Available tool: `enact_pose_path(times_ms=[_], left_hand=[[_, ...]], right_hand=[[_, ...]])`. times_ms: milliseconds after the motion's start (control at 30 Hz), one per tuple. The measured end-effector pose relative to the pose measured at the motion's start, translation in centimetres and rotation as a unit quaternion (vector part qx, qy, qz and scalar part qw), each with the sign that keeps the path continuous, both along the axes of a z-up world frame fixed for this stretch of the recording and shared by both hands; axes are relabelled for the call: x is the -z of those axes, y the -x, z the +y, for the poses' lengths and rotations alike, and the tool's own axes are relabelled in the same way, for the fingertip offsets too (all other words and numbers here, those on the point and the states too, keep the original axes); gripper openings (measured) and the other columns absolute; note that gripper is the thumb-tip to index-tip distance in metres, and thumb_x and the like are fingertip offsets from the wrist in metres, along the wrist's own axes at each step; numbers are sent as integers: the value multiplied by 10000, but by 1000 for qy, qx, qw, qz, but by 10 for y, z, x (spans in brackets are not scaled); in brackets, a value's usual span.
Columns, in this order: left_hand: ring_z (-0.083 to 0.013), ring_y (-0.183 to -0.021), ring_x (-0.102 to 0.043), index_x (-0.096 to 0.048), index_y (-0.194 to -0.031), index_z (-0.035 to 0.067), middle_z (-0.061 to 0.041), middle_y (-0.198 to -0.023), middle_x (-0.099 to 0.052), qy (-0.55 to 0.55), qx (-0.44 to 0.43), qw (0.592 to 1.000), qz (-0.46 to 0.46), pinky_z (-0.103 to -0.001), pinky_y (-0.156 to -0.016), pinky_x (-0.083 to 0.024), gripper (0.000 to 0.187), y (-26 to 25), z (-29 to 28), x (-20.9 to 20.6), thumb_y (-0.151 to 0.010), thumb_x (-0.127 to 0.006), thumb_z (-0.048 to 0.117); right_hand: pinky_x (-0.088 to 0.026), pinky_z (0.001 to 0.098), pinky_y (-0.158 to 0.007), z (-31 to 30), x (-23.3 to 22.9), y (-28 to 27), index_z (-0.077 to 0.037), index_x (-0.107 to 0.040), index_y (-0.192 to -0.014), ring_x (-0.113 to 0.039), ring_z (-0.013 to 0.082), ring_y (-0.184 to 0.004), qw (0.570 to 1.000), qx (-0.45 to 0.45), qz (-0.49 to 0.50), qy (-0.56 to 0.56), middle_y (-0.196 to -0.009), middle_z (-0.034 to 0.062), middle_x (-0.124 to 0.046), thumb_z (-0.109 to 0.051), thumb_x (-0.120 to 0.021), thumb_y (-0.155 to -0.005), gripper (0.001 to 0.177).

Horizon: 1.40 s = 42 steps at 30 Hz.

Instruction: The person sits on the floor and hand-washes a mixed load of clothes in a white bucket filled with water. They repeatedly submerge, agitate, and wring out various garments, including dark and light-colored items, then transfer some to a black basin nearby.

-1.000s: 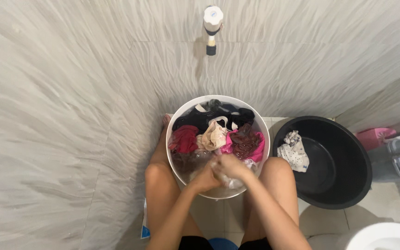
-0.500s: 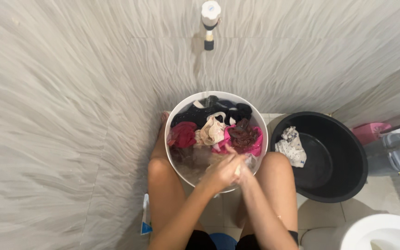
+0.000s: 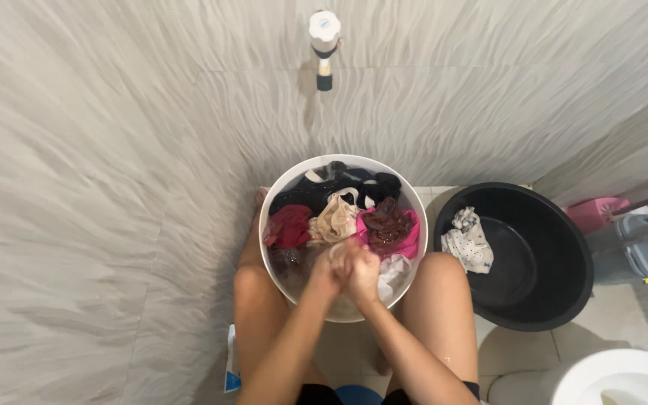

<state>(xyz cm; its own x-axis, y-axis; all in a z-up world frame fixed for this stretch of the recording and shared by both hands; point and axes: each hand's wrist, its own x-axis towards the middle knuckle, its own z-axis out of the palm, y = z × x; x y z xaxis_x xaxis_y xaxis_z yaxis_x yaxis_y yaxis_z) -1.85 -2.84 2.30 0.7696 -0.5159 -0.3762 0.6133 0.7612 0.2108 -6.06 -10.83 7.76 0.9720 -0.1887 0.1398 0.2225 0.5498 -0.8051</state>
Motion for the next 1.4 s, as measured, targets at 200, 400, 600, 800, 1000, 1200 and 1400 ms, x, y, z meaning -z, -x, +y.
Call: enact_pose_path(times_ms=[200,400,600,800,1000,1200,1400], left_hand=[[-110,-703,-570,-683,-1253,104,-15,-786,-567,-159,342,908,-179,-365,-723,-628,273,-55,5,-6,-1026,-602,233],[-226,-809,-654,-805,-1160,70,-101,-938,-735,-522,354,575,-521,-385,-763,-514,323,-76,-23,-6,-920,-589,91],[-361,-1065,-642,-652,-1219,38,-219,-1116,-687,-695,279,473,-463,-472,-915,-492,352,-62,-48,-57,-926,-660,233],[-379,-1152,-621,-539,-1345,8,-250,-1271,-607,-643,-15,598,-479,-439,-984,-501,480,-68,-82,-149,-970,-666,280],[-307,-1186,-682,-665,-1248,84,-168,-1252,-692,-660,127,614,-414,-380,-1037,-520,347,-48,-59,-131,-979,-695,301],[-617,-1417,-366,-704,-1288,296,-197,-1558,-425,-770,149,292,-548,-870,-967,-303,695,-30,-53,-70,-613,-813,170],[-442,-967,-664,-595,-1270,147,-228,-1255,-560,-829,181,272,-454,-564,-746,-579,211,-85,-5,-10,-1091,-565,255]], right_hand=[[-539,395,-775,-7,-31,19,-71,-652,-685,-613,230,-683,766,68,-363,527,-695,48,-625,-72,-702,-821,145],[-528,411,-749,-16,5,1,-129,-714,-694,-687,234,-734,635,-43,-376,673,-735,38,-703,-229,-746,-860,196],[-432,508,-1086,-34,87,-26,-116,-750,-1095,-632,320,-1171,592,-47,-380,709,-1159,129,-724,-335,-646,-838,353],[-419,523,-1007,-112,47,-79,39,-600,-1207,-591,392,-1133,856,-146,-113,482,-1190,222,-662,-248,-759,-799,523],[-528,546,-869,-242,-39,-107,-110,-759,-822,-712,307,-894,590,195,-25,783,-980,69,-750,-322,-642,-991,295],[-308,811,-919,-244,-57,-105,-101,-815,-902,-615,403,-1188,562,185,59,804,-1288,127,-665,-329,-616,-954,307],[-554,444,-867,-197,-58,-92,-44,-776,-977,-710,377,-927,689,20,125,713,-1061,209,-721,-348,-584,-1019,363]])
